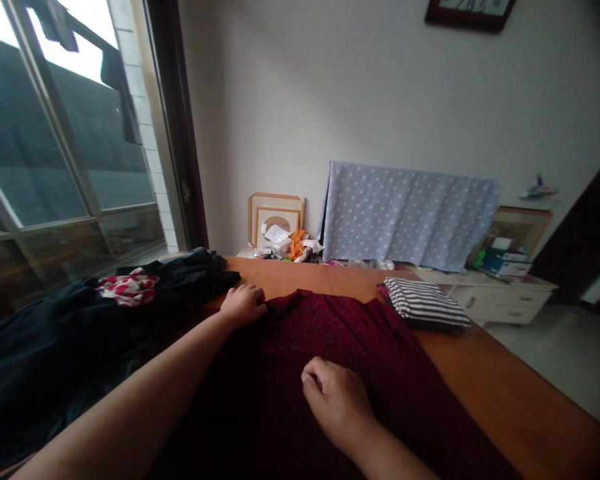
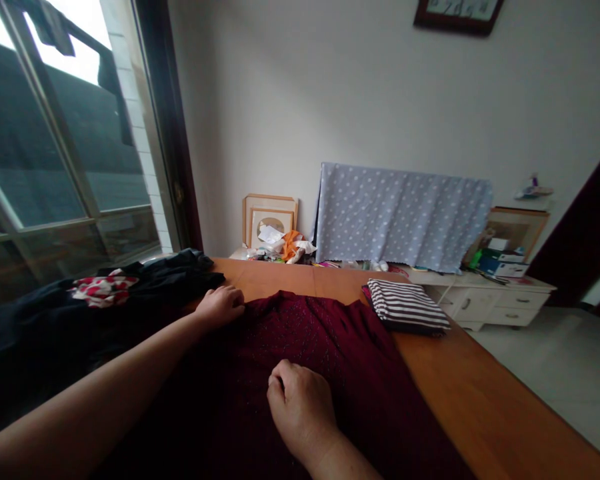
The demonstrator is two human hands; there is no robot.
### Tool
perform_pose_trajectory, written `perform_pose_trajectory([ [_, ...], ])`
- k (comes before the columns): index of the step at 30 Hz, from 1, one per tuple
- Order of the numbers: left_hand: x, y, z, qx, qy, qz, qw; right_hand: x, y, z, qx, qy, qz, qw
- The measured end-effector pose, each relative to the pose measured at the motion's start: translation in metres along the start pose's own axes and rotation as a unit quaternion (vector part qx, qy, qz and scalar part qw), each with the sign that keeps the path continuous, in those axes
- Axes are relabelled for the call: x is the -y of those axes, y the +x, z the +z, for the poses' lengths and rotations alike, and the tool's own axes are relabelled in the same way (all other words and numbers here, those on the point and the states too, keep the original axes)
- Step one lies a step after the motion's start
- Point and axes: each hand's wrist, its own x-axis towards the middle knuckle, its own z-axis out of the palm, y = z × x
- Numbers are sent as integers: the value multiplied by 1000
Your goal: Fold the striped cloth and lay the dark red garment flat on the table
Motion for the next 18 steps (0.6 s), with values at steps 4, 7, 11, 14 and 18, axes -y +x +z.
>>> perform_pose_trajectory([
  [4,6,5,6,30,3,-18,999,0,1,-1,0,2,6,1000],
  [7,12,10,8,46,-4,-31,998,-1,0,0,-2,1,5,1000],
  [11,23,15,9,32,-11,-92,995,0,0,1,-3,-2,5,1000],
  [14,31,16,9,1,2,-152,988,-1,0,1,-1,-2,7,1000],
  [18,34,16,9,-13,27,-196,980,-1,1,0,2,0,9,1000],
])
